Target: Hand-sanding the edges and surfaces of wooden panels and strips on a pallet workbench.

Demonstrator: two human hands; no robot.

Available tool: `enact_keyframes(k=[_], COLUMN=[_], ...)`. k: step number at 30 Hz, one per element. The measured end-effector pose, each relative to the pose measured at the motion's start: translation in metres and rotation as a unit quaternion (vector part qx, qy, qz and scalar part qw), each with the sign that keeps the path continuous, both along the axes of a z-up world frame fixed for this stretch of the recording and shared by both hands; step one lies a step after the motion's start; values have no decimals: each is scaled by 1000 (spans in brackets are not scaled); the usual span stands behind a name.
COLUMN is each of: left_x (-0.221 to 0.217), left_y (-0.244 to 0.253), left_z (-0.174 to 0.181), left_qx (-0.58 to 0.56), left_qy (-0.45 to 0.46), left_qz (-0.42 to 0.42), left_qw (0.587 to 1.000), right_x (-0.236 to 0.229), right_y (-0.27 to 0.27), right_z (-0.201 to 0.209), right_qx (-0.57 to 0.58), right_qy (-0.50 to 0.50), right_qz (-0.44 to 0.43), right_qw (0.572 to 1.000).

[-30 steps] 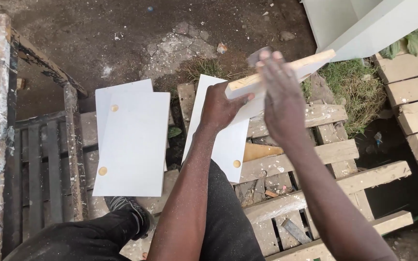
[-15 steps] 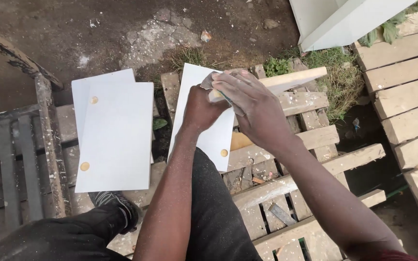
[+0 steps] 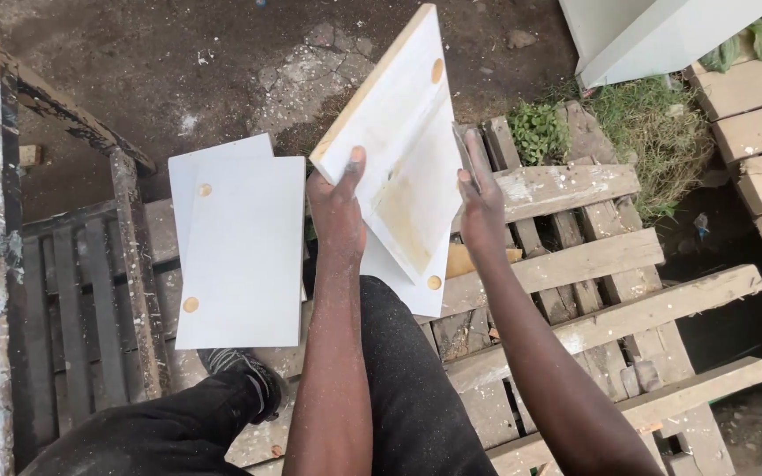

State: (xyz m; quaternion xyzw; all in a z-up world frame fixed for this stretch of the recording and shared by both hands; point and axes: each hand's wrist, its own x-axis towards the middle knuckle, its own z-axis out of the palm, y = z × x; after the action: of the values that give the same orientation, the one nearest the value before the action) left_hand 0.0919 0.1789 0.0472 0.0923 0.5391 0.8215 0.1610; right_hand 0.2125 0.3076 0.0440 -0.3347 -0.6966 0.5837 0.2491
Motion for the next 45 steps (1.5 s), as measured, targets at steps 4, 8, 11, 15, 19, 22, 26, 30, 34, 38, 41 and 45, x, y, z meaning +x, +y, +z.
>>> enact_keyframes(k=[4, 8, 11, 15, 19, 22, 26, 30, 34, 38, 41, 45], left_x=[9, 31, 32, 34, 21, 12, 36, 44, 35, 15, 21, 32], left_y=[-32, -25, -16, -24, -15, -28, -17, -15, -30, -19, -36, -25], left_z=[9, 9, 26, -42, 61, 43, 58, 67, 39, 45, 45, 49], left_qx=[29, 95, 148, -127, 14, 33, -9, 39, 52, 80, 42, -54], left_qy=[16, 67, 76, 328, 145, 67, 115, 73, 80, 67, 45, 110], left_qz=[67, -8, -95, 50, 15, 23, 1, 40, 95, 102, 152, 196], left_qw=[997, 993, 981, 935, 989, 997, 993, 996, 991, 989, 986, 973], right_x=[-41, -71, -70, -29, 5, 11, -7, -13, -36, -44, 5, 46], right_y=[-38, -62, -77, -112, -94, -88, -103, -96, -44, -57, -102, -55], right_z=[-35, -27, 2, 58, -32, -91, -19, 7, -139, -97, -65, -117], right_qx=[-41, -23, 28, 164, 155, -129, 11, 121, -15, 27, 168, 214], right_qy=[77, 82, 97, 148, 65, -83, 94, 217, -9, -5, 61, -55], right_qz=[27, 43, 80, 218, 223, 138, 155, 216, 130, 93, 207, 98], right_qw=[996, 995, 992, 951, 960, 978, 983, 944, 991, 995, 962, 970])
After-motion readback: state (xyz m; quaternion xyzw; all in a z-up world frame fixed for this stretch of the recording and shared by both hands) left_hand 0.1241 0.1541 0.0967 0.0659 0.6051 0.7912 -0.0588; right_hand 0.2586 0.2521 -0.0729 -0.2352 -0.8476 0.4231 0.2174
